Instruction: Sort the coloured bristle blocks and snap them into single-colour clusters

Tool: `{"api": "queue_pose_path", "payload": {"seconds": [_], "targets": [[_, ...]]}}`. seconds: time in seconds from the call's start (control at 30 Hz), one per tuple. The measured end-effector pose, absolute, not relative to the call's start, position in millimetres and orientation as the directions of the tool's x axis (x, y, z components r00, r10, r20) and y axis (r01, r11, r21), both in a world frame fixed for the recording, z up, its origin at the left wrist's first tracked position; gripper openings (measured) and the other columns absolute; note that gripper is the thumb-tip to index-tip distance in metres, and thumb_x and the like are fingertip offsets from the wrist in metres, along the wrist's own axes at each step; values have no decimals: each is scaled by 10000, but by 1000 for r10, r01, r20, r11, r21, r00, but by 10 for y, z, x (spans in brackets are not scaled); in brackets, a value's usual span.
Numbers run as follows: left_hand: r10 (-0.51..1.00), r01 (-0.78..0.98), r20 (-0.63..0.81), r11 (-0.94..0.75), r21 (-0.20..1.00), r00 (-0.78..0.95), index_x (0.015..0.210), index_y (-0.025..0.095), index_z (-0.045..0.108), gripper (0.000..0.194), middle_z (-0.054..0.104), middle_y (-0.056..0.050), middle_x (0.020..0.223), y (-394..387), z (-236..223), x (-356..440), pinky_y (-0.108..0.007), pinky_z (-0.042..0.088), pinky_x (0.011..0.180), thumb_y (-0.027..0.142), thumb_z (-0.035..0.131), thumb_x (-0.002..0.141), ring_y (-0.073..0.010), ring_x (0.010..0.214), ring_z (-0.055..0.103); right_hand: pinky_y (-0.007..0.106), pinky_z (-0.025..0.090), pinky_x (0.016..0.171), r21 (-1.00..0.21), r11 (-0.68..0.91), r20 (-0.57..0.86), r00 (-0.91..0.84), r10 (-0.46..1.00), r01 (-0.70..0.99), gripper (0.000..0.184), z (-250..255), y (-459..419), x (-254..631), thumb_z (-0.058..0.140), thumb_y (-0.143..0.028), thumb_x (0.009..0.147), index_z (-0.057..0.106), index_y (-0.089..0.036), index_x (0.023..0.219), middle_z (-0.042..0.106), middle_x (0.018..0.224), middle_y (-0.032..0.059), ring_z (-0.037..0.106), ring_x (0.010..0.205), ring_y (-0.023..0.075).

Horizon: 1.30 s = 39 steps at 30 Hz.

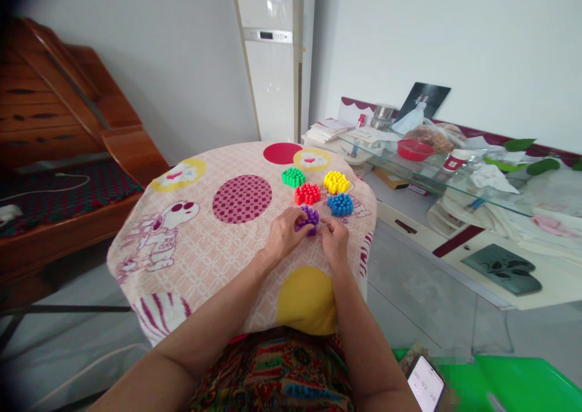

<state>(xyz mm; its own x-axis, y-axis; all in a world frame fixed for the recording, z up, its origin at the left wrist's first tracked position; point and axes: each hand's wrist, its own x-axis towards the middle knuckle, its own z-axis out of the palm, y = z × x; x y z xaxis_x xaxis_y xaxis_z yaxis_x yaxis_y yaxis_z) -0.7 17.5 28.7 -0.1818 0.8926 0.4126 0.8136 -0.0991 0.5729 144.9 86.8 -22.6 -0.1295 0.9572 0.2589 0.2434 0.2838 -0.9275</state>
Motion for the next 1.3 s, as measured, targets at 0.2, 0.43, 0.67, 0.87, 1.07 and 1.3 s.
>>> {"api": "queue_pose_path", "payload": {"seconds": [0.2,0.43,0.67,0.87,1.07,1.3], "targets": [[769,718,296,284,635,-566,844,153,682,233,682,-51,788,150,179,-811,-264,407,694,327,534,890,-160,724,614,265,441,505,-935,278,259,-114,959,220,364,-248,857,1437,516,-325,689,735,-155,925,646,611,12,553,489,151],[788,715,142,446,538,-598,860,196,704,194,727,-41,818,195,-42,-1118,-254,381,663,324,559,872,-173,769,650,268,440,488,-946,254,232,-124,965,202,359,-280,871,1412,507,-337,699,744,-168,909,647,585,8,574,481,164],[807,723,178,377,579,-563,808,192,699,193,730,-35,798,180,-52,-1134,-249,378,656,309,559,872,-167,753,653,277,461,524,-923,294,274,-112,955,248,349,-340,916,1405,503,-336,677,750,-194,877,672,612,21,604,550,185],[806,712,192,350,608,-559,792,188,691,187,727,-30,796,162,-60,-1150,-242,383,658,300,568,875,-157,747,650,275,456,514,-919,302,281,-117,953,253,330,-321,913,1404,499,-343,676,745,-211,852,663,594,17,600,542,188],[808,705,184,348,618,-560,827,178,700,192,738,-42,814,146,-55,-1144,-247,401,679,303,568,886,-161,754,658,291,463,498,-931,272,249,-118,961,243,340,-287,883,1392,502,-342,667,743,-204,864,669,612,14,584,491,181],[803,681,162,356,640,-573,898,189,710,165,759,-41,890,144,-40,-1133,-246,425,715,263,564,877,-170,818,676,281,465,522,-913,316,296,-114,948,258,320,-310,900,1401,503,-333,679,743,-206,847,676,615,17,596,527,182]]}}
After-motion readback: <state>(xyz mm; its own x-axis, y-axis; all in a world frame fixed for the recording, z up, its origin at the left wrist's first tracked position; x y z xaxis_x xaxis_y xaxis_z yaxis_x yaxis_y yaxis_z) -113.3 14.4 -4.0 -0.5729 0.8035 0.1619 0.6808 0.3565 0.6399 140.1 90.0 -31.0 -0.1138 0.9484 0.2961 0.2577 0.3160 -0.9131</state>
